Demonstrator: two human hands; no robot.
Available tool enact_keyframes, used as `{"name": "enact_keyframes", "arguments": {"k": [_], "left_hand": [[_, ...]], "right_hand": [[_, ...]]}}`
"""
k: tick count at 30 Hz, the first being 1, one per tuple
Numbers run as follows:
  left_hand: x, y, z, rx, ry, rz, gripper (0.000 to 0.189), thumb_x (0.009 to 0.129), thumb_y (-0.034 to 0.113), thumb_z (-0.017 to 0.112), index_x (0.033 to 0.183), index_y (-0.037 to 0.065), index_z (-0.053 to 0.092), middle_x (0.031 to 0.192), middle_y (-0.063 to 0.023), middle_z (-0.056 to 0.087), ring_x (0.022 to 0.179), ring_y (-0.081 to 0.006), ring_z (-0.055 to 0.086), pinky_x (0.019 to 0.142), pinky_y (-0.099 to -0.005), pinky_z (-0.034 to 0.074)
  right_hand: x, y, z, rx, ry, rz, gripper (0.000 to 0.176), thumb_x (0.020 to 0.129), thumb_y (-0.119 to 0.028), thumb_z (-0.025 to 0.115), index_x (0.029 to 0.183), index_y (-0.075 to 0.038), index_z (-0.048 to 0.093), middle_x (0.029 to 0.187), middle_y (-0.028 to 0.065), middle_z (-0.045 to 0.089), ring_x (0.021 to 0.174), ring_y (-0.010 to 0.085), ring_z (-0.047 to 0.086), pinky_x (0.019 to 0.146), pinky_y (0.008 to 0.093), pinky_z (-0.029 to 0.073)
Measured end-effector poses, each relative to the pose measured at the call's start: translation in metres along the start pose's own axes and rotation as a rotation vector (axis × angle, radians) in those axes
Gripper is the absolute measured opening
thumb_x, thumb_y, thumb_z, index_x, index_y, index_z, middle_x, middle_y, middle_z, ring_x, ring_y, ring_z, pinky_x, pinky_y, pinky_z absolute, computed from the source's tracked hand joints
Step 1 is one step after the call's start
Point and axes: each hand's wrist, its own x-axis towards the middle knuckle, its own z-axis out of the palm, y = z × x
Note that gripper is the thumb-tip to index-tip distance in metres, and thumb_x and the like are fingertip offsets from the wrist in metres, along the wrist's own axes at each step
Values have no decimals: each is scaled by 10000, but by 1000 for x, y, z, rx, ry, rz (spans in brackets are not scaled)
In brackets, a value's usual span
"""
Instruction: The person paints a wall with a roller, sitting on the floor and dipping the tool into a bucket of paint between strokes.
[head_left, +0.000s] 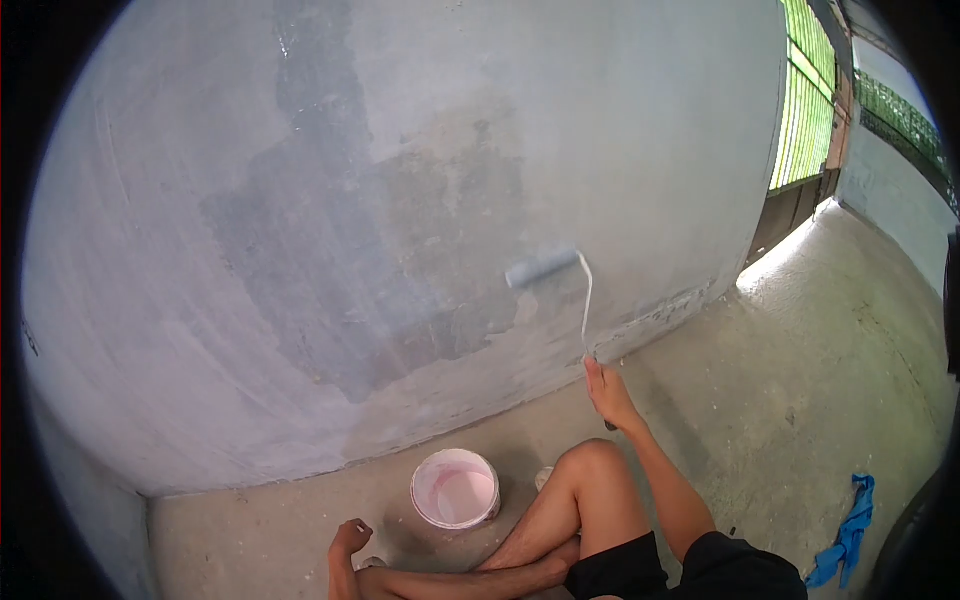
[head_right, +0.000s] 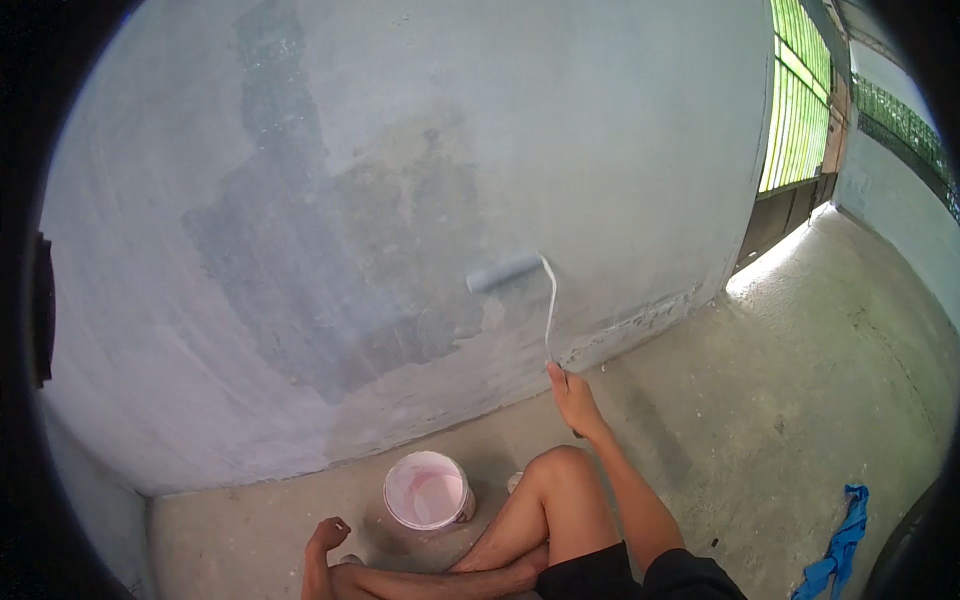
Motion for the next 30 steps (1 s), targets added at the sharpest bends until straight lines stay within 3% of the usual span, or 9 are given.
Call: {"name": "enact_keyframes", "arguments": {"k": [4,7,8,9,12,19,25,27,30], "left_hand": [[-1,0,2,39,39,62,295,752,304,633,877,42,680,856,-197,676,828,-326,656,763,-394,521],[-1,1,0,18,22,41,288,746,295,634,878,43,680,873,-205,672,858,-341,649,788,-405,517],[0,3,0,0,3,20,285,741,286,634,884,44,681,898,-216,667,892,-357,641,814,-416,512],[1,4,0,-2,6,21,285,741,286,634,884,44,681,898,-216,667,892,-357,641,814,-416,512],[-1,0,1,23,21,48,282,738,288,634,873,45,684,895,-218,666,889,-356,641,816,-416,511],[0,-1,1,12,14,30,275,741,286,635,867,47,682,902,-215,665,883,-360,640,811,-409,512],[-2,3,0,17,42,50,266,743,275,634,860,40,676,893,-217,665,878,-361,643,802,-410,514],[-4,4,-2,22,54,62,264,743,273,633,859,39,675,889,-218,665,876,-361,644,801,-411,515],[-3,5,-2,22,51,67,267,742,272,632,861,37,674,886,-222,664,874,-363,645,800,-412,515]], "right_hand": [[-21,31,-3,-122,9,56,607,962,-498,364,703,33,501,599,109,476,593,196,447,585,357,395],[-24,24,-11,-136,34,-39,616,964,-528,316,612,-46,466,479,27,397,463,153,412,491,319,367],[-22,18,-16,-86,-20,62,627,956,-533,341,637,-12,484,518,58,434,512,170,433,532,332,381],[-19,5,-18,-35,-76,164,642,947,-538,367,663,22,501,557,88,472,560,187,453,573,345,395],[2,-31,-17,57,-35,117,652,939,-558,368,625,2,483,534,68,454,547,182,450,570,342,391],[63,-124,-16,372,-44,-54,597,945,-574,334,588,-97,369,456,-23,332,359,94,348,359,255,295],[66,-55,-1,159,96,-195,585,955,-556,322,594,-100,379,458,-14,345,373,97,351,374,265,299],[45,-30,-10,35,64,-73,604,953,-519,369,669,6,458,547,66,410,584,155,399,583,340,372],[22,29,-19,-66,101,-115,616,951,-509,383,687,37,485,556,110,419,582,175,418,583,375,379]]}}
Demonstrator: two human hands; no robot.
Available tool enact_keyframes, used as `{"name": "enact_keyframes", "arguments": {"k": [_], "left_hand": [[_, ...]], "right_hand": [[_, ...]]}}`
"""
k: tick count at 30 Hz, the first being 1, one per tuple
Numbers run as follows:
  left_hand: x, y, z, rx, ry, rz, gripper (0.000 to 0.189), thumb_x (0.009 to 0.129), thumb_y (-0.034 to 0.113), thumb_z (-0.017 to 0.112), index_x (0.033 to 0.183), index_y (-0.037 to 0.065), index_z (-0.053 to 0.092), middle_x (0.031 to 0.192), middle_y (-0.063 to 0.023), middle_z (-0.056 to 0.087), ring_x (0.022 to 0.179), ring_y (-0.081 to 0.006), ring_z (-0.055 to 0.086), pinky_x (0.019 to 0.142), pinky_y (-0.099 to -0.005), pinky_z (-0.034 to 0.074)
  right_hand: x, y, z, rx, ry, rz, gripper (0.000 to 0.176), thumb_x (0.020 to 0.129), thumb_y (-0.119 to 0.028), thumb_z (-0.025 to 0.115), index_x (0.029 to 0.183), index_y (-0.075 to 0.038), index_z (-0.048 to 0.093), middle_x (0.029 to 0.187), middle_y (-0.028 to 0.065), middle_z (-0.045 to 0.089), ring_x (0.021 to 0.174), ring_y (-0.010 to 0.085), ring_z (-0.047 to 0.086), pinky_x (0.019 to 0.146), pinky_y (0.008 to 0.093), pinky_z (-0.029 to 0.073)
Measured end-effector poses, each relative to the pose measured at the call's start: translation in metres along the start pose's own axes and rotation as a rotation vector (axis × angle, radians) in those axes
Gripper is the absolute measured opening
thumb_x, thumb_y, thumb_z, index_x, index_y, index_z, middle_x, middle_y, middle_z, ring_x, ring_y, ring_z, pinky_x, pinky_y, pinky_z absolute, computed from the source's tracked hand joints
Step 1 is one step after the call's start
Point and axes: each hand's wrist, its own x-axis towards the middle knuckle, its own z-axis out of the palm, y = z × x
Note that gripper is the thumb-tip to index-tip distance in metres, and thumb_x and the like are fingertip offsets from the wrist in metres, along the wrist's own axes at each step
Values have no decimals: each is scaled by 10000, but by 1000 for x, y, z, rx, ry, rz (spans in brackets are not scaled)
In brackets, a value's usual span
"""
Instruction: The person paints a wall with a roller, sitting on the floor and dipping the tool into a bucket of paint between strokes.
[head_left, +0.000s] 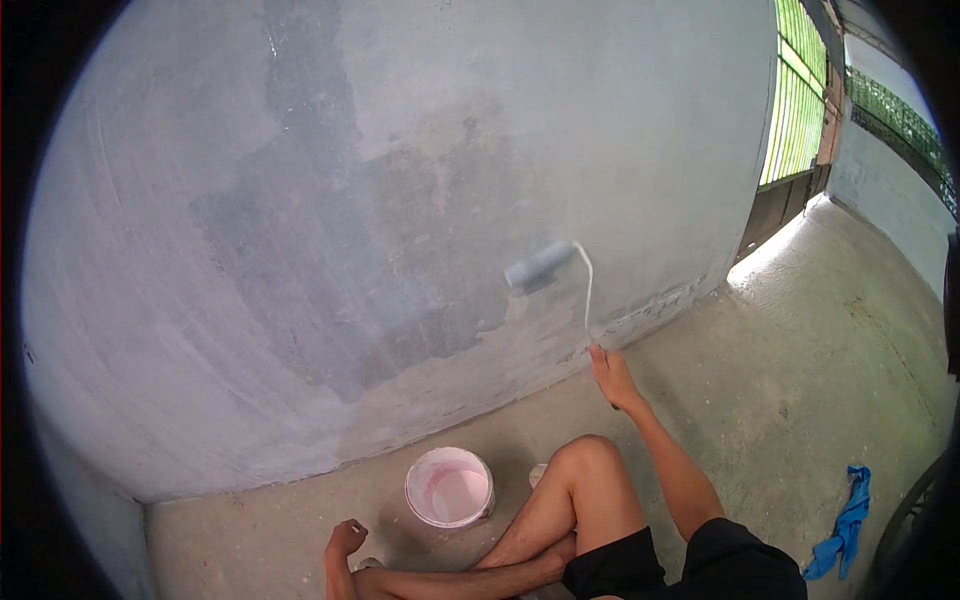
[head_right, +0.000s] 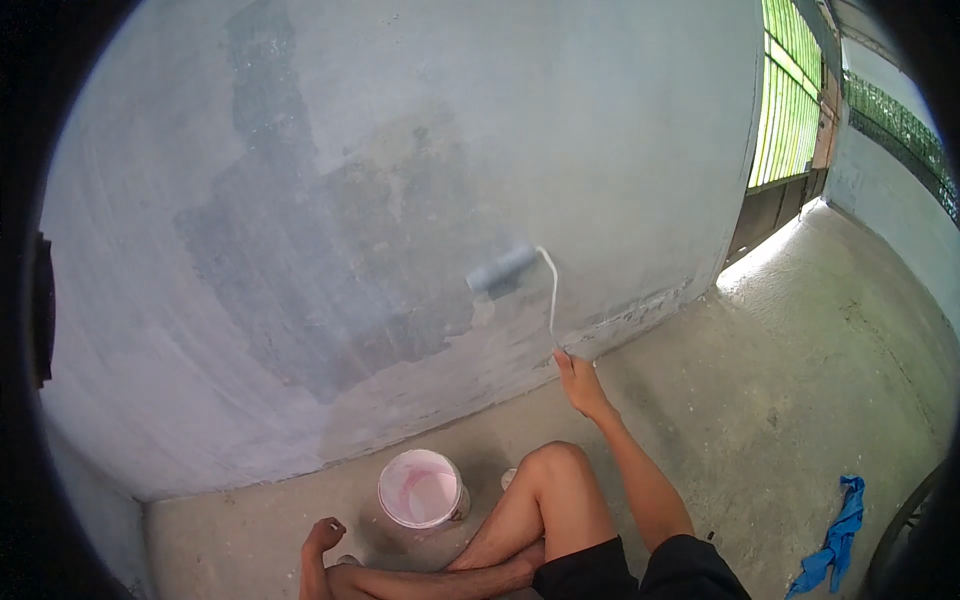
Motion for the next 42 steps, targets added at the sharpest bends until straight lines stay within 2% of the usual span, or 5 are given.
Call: {"name": "enact_keyframes", "arguments": {"k": [6,9,19,32,42], "left_hand": [[-1,-4,2,-11,-11,0,272,740,278,631,861,39,680,868,-227,663,872,-368,645,795,-409,517],[8,-7,7,34,16,15,281,736,283,635,868,40,684,865,-229,664,874,-365,645,794,-407,518],[9,-14,8,-16,-33,-63,276,731,275,633,874,45,684,875,-215,669,867,-358,647,796,-408,518],[3,-2,1,23,0,0,288,758,300,637,889,47,683,880,-205,675,842,-332,657,763,-405,526],[7,-8,5,-47,-16,-59,259,725,272,654,848,46,683,856,-211,671,852,-351,653,790,-407,522]], "right_hand": [[-32,15,-21,-113,-92,115,593,963,-499,377,616,-21,432,510,15,368,492,127,358,474,322,334],[-23,-23,-26,-18,-112,208,622,943,-516,407,624,12,485,522,83,446,510,167,436,519,349,380],[60,-146,-40,530,-190,151,542,944,-537,398,623,-100,390,481,-29,345,384,81,346,381,250,307],[-24,29,6,38,-79,74,624,957,-536,330,638,-15,458,527,64,417,527,182,441,539,352,378],[42,-76,-9,139,-25,-13,627,953,-548,336,622,-28,452,515,43,414,495,162,418,505,329,368]]}}
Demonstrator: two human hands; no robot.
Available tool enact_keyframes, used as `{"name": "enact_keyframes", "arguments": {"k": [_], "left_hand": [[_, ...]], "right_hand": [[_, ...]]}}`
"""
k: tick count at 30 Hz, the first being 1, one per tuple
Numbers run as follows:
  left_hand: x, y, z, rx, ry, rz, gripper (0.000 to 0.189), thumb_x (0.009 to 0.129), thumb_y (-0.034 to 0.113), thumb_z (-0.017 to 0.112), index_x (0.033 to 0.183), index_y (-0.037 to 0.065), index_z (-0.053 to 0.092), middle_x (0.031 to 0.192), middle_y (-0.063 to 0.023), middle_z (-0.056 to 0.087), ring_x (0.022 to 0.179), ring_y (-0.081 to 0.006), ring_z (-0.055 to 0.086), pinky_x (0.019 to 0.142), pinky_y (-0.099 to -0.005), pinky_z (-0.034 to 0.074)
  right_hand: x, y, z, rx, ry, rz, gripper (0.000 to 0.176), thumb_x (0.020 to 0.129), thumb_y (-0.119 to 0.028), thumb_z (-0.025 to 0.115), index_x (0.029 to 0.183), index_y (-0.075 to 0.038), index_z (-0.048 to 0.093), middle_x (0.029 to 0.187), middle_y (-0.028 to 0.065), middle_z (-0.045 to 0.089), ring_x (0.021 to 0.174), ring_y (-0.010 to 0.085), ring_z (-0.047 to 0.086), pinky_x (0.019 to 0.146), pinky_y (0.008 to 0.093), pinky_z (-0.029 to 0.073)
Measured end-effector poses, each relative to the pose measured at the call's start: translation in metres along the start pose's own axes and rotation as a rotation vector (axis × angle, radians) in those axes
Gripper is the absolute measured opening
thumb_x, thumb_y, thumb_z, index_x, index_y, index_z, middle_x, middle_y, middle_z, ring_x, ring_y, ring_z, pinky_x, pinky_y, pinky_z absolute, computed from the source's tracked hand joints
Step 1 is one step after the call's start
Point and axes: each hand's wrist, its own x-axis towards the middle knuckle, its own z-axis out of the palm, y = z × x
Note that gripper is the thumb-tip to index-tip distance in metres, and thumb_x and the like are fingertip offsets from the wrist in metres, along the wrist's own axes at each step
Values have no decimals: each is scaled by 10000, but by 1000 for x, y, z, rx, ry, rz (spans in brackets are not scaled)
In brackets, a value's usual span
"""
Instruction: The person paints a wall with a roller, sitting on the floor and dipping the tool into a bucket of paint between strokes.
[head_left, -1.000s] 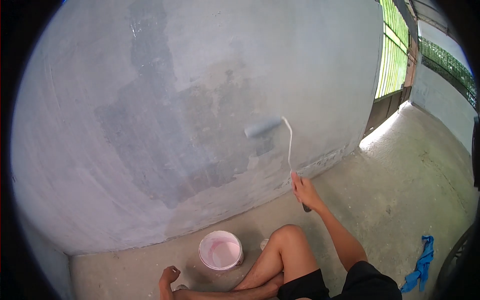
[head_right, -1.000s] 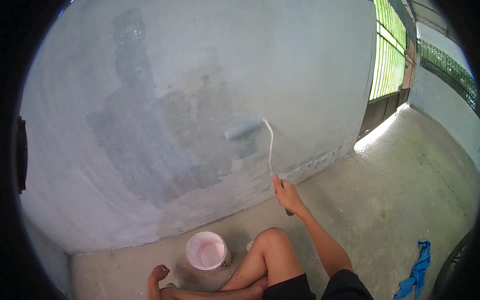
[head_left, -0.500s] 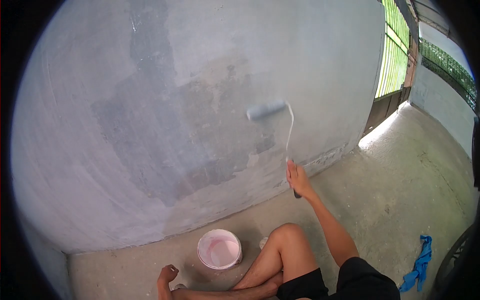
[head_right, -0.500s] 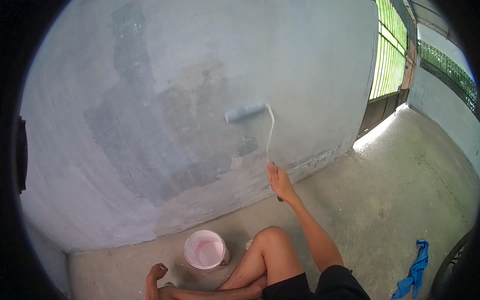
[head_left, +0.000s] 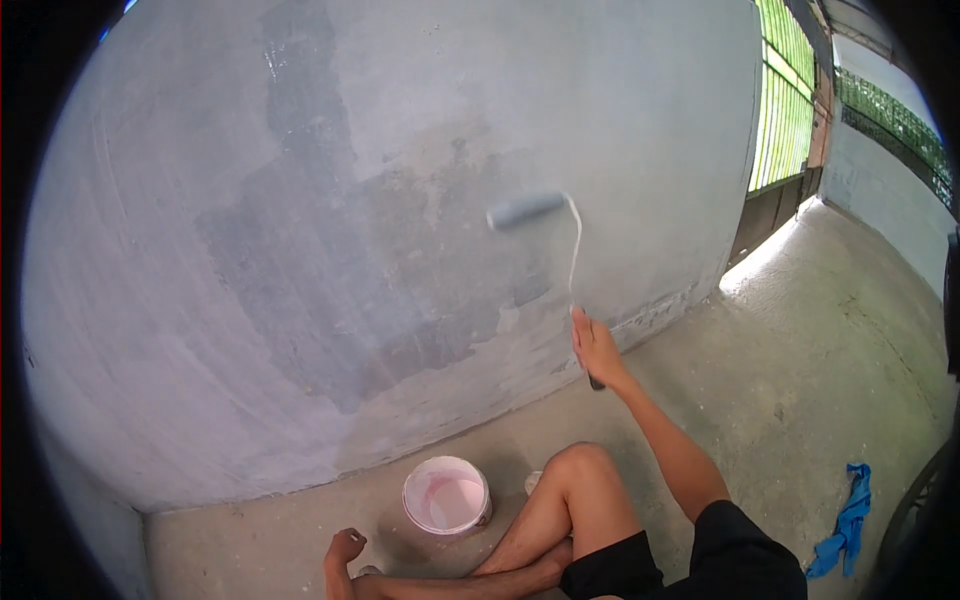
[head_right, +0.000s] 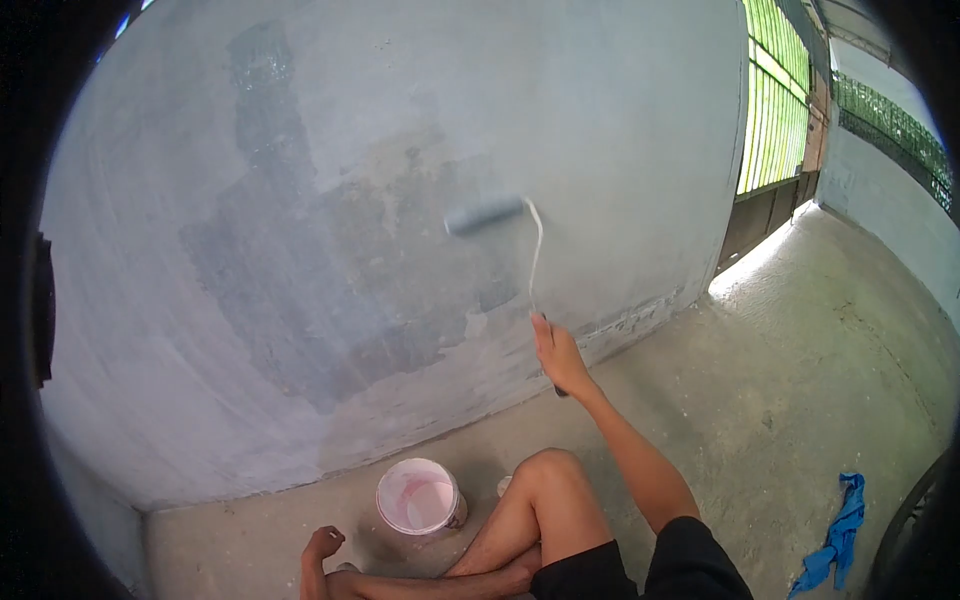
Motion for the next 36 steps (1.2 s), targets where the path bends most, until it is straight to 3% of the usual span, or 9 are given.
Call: {"name": "enact_keyframes", "arguments": {"k": [5,8,12,17,21,23,29,33,36], "left_hand": [[-2,-4,1,54,38,47,268,749,282,651,877,50,689,825,-194,679,796,-320,663,743,-393,528],[-1,-4,1,39,47,65,254,734,260,640,856,41,681,861,-223,666,852,-356,653,780,-406,524],[-4,0,-2,14,23,53,257,736,258,638,861,38,678,858,-225,665,847,-358,653,775,-405,524],[-8,9,-6,30,25,37,266,735,266,637,859,35,676,850,-221,666,841,-355,654,777,-406,522],[-4,1,-2,60,21,37,271,751,286,652,879,50,688,864,-202,676,838,-338,656,762,-403,525],[-2,-2,0,70,16,43,280,752,293,647,879,47,688,872,-204,677,840,-337,658,764,-401,525],[-1,-4,1,91,17,46,287,752,299,645,872,41,687,852,-196,679,811,-327,662,755,-396,527],[-1,-3,1,90,15,37,283,752,296,644,870,43,687,841,-192,679,798,-323,661,744,-399,528],[-5,3,-3,37,-10,-10,263,731,266,642,845,32,682,875,-222,665,869,-361,646,798,-414,518]], "right_hand": [[22,-53,-4,230,-116,111,600,951,-560,333,603,-77,406,485,-7,372,429,104,377,425,277,327],[11,-22,8,186,-37,35,584,950,-563,336,602,-96,393,486,-23,356,419,80,378,404,259,311],[-30,54,11,-22,-7,6,616,958,-536,342,652,-14,458,543,51,430,525,162,425,521,330,379],[-83,135,-11,-193,-136,156,625,956,-536,344,686,12,477,566,77,452,566,197,448,580,365,398],[-95,129,-21,-160,-180,283,624,952,-548,343,664,-10,474,552,59,445,521,175,439,534,347,395],[-92,124,-22,2,-226,441,608,948,-556,349,639,-45,460,529,29,427,464,139,420,461,315,368],[-60,84,-5,97,-149,230,551,952,-548,349,661,-83,407,499,-11,376,379,88,362,370,242,309],[-48,61,-1,164,-115,221,562,961,-532,334,632,-83,404,494,-4,389,373,90,369,361,246,304],[-52,77,-1,38,-63,53,573,965,-521,336,610,-77,412,499,5,407,398,107,391,391,267,327]]}}
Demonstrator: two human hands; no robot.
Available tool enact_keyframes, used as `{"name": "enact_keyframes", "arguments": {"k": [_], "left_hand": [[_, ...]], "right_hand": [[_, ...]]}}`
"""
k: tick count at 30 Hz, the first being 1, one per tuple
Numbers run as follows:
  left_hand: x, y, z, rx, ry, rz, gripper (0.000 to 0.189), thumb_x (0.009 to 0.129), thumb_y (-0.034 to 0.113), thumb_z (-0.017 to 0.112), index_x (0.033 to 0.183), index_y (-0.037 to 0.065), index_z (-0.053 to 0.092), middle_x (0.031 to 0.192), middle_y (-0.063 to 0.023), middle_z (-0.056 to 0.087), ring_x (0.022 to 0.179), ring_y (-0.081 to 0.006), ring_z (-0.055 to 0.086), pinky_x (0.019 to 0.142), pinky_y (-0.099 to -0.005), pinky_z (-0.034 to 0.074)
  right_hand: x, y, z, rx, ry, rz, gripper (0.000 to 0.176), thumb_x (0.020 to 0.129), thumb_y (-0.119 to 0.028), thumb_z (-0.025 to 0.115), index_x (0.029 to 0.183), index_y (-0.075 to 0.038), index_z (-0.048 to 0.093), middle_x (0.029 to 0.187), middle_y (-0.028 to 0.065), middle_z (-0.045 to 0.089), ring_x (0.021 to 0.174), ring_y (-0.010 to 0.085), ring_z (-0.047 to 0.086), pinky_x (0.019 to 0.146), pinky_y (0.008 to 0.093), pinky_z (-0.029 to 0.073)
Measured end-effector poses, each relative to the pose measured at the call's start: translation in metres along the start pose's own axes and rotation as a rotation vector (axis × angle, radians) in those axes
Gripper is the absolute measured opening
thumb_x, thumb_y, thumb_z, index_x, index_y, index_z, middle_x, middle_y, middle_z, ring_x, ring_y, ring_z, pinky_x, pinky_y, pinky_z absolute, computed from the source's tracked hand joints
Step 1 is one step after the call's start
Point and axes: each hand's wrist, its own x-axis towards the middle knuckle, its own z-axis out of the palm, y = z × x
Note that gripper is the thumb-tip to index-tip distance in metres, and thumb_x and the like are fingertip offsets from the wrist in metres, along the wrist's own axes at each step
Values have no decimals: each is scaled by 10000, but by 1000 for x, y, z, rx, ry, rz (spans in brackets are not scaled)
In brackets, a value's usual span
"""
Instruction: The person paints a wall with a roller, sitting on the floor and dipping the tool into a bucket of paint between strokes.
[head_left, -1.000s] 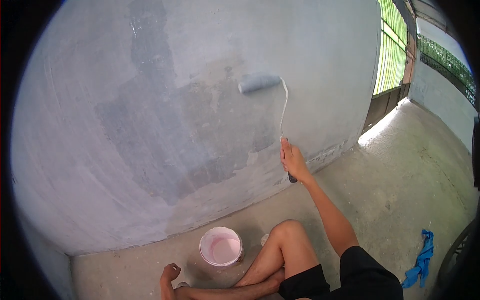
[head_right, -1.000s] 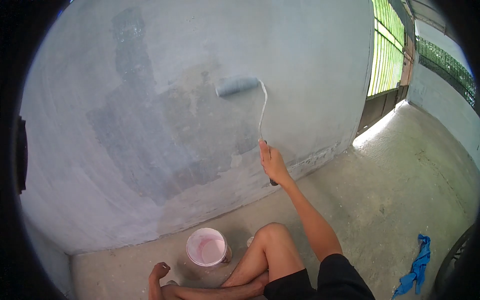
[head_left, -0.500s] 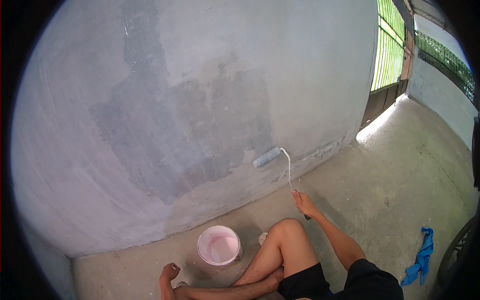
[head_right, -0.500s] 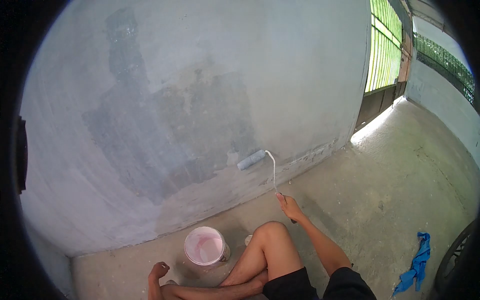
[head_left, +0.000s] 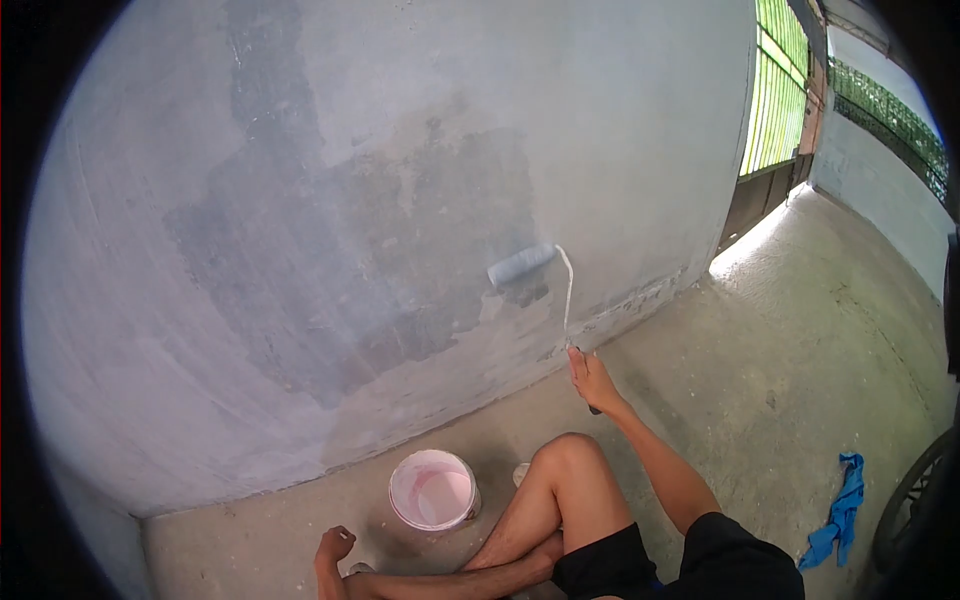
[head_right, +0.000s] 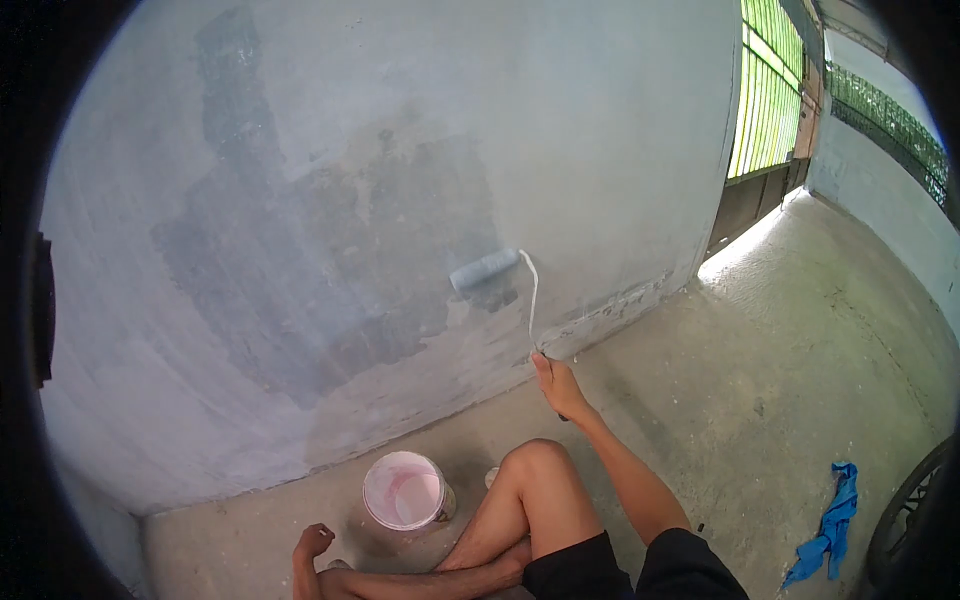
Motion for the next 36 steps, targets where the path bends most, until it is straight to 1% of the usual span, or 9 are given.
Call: {"name": "enact_keyframes", "arguments": {"k": [2,8,12,14,18,20,26,30,36], "left_hand": [[-1,-1,1,-10,26,35,253,731,259,645,841,33,683,857,-226,664,853,-361,650,789,-412,521],[2,-1,1,-21,-4,7,252,739,262,647,851,39,683,869,-224,663,866,-360,646,787,-411,520],[3,-6,2,-33,-17,-29,254,742,266,646,854,42,682,885,-219,663,871,-360,644,787,-413,519],[5,-10,5,37,36,81,265,755,282,644,855,40,684,829,-195,677,801,-328,659,738,-408,525],[5,-9,6,25,44,74,260,756,282,642,850,43,687,833,-202,675,804,-333,658,745,-408,524],[7,-13,8,32,47,89,263,756,285,639,858,47,689,839,-205,673,816,-337,656,758,-405,524],[-1,1,0,9,29,64,277,755,288,637,869,40,685,846,-203,674,832,-339,655,772,-405,521],[-1,2,0,-12,19,70,284,754,290,637,876,37,682,851,-204,674,842,-339,654,779,-405,519],[0,1,0,20,4,57,292,759,291,633,892,35,679,872,-207,673,852,-342,652,782,-407,517]], "right_hand": [[-14,24,-4,-152,-10,112,624,956,-530,349,633,-6,452,526,71,413,520,191,421,540,358,376],[-47,60,-22,-317,-42,223,636,953,-528,356,676,28,493,566,125,454,543,219,429,567,379,386],[-39,25,-30,-332,-33,135,575,959,-488,395,671,4,467,557,75,413,539,159,393,531,338,359],[-28,-2,-25,-298,-35,126,605,950,-495,408,709,54,491,597,183,467,558,250,426,582,382,393],[-15,-25,-5,-251,-39,70,573,958,-462,414,728,56,496,606,199,465,558,272,419,582,385,394],[-15,-28,5,-273,17,15,553,963,-444,412,749,54,522,639,234,506,578,356,451,594,401,401],[-44,31,-1,-426,38,96,529,959,-426,420,813,59,573,774,298,565,776,488,525,672,480,416],[-51,25,-18,-509,-34,188,531,958,-436,413,863,60,576,764,295,546,707,464,509,648,457,412],[-28,-24,7,-422,38,49,495,956,-404,444,822,54,573,753,293,564,753,482,531,648,478,417]]}}
